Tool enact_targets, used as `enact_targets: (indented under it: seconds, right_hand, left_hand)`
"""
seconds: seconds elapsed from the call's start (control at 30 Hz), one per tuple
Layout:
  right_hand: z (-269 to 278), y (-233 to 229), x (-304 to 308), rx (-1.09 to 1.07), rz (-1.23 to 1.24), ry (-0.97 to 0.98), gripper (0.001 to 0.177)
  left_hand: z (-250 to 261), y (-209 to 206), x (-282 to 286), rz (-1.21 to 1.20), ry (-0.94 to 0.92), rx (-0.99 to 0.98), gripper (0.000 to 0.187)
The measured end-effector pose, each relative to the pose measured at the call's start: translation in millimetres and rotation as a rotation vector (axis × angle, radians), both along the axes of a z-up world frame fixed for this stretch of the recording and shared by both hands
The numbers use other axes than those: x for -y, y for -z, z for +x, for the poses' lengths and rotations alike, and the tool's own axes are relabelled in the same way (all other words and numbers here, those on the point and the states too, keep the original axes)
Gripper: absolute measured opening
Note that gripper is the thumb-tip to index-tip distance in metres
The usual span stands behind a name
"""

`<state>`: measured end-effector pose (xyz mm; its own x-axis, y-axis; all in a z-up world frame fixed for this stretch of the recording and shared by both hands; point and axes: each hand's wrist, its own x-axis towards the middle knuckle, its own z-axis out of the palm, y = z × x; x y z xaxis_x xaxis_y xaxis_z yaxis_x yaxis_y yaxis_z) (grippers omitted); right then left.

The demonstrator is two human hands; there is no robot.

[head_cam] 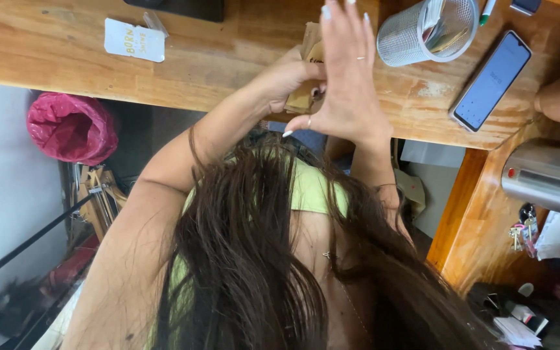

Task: Sorting cardboard clothing tags and placing them into small plastic bags.

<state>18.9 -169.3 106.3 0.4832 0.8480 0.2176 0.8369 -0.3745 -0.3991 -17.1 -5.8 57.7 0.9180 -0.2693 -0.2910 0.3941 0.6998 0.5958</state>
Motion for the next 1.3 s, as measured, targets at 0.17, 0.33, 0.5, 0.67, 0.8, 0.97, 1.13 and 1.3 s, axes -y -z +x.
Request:
enact_targets:
  seconds: [0.17,0.33,0.5,0.67,0.8,0.97,1.13,1.3]
  right_hand:
    - [-10.6,4.7,-14.0,0.148,-0.205,0.015,0.165]
    - [1.5,17.6,-0.4,0.092,0.109,0.020,0.139]
    - [4.9,11.6,6.4,0.079,0.089,-0.026,0.134]
    - [12.7,9.8,15.1,-0.070,0.025,-0.036,0.160]
    - [3.2,16.6,14.4,-0.477,0.563,0.197,0.100]
    - [-5.9,27.2,-4.3,-0.629,0.729,0.341,0.028]
    - [-13.4,21.6,-13.4,-0.450,0.671,0.413,0.025]
    - [-25.9,6.9,-17.5,-0.528,0.719,0.443,0.033]
  left_hand:
    - [1.7,-3.1,-2.2,-0.099,0.032,-0.040,0.025]
    - [-2.0,-3.0,-4.1,-0.251,0.123,-0.094,0.023]
    - [-10.3,-8.0,-6.9,0.068,0.219,-0.059,0.031]
    - [-8.5,15.8,-1.7,0.048,0.105,0.068,0.030]
    - [-5.8,10.4,-6.7,-0.007,0.082,0.091,0.038]
    - [-7.2,-1.0,-3.8,-0.038,-0.005,-0.054,0.031]
    - [-17.0,16.5,5.4,-0.023,-0.126,-0.040,0.027]
    - [-15.7,8.6,2.2,0.077,-0.167,-0.029,0.024]
